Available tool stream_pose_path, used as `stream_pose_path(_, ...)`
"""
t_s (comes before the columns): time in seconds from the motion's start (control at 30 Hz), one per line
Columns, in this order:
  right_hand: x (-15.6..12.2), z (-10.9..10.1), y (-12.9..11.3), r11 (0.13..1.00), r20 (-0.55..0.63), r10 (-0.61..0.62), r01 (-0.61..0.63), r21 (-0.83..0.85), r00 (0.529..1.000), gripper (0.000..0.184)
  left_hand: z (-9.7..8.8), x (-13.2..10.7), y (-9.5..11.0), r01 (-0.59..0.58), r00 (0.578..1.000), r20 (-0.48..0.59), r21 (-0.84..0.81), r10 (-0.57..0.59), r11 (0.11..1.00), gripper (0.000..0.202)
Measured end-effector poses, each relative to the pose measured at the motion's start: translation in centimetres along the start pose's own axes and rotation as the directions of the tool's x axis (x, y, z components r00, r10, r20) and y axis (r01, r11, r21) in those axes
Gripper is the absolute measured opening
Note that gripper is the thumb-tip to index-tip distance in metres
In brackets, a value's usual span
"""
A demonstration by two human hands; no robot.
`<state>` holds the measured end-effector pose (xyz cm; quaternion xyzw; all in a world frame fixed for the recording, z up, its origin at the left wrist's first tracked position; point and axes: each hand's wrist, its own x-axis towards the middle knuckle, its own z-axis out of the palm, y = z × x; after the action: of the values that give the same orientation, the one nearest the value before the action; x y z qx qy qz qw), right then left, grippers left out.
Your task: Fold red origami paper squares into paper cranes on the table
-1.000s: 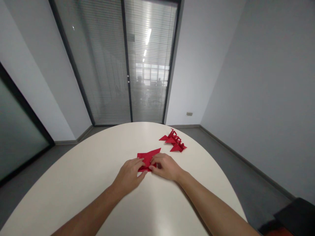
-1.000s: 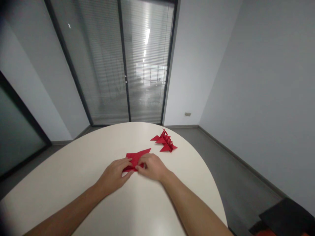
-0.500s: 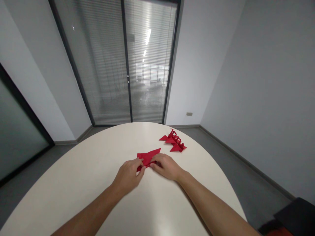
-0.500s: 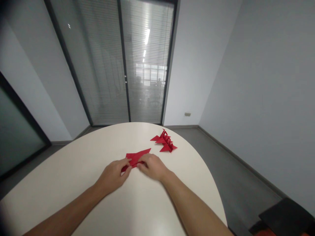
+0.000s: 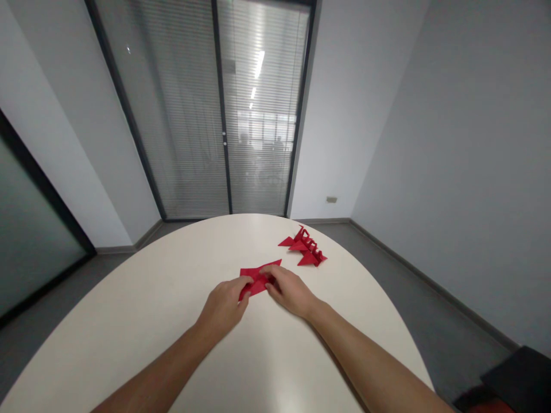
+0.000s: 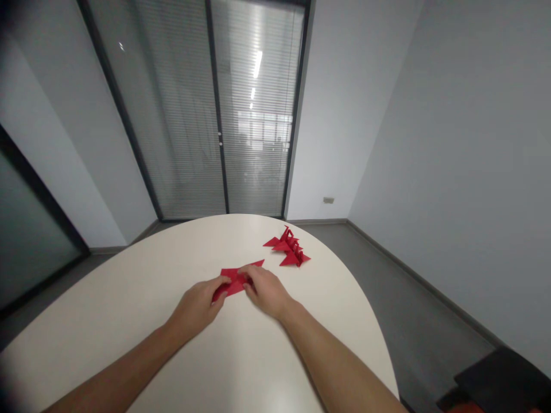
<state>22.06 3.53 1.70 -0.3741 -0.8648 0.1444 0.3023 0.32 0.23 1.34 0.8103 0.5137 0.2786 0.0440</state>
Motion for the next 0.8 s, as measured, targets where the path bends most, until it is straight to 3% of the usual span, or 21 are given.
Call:
stream_pose_path(0.27,0.2,0.1,0.0,0.993,-0.031,-0.091,0.089,-0.08,0.995,0.025,0.2,0.0,-0.1,-0.08,0.997,0.006,0.035,0.08,0.996,0.03)
stream_pose_path(0.5,0.4,-0.6,-0.8,0.985,0.033,-0.092,0.096,-0.147,0.995,0.025,-0.5,0.0,0.5,-0.144,0.989,0.017,0.073,0.144,0.987,0.023)
stream_pose_path(0.8,0.3,-0.5,-0.9,0.983,0.102,-0.12,0.133,-0.128,0.988,0.03,-0.7,0.0,0.5,-0.214,0.974,0.063,-0.05,0.217,0.976,0.027)
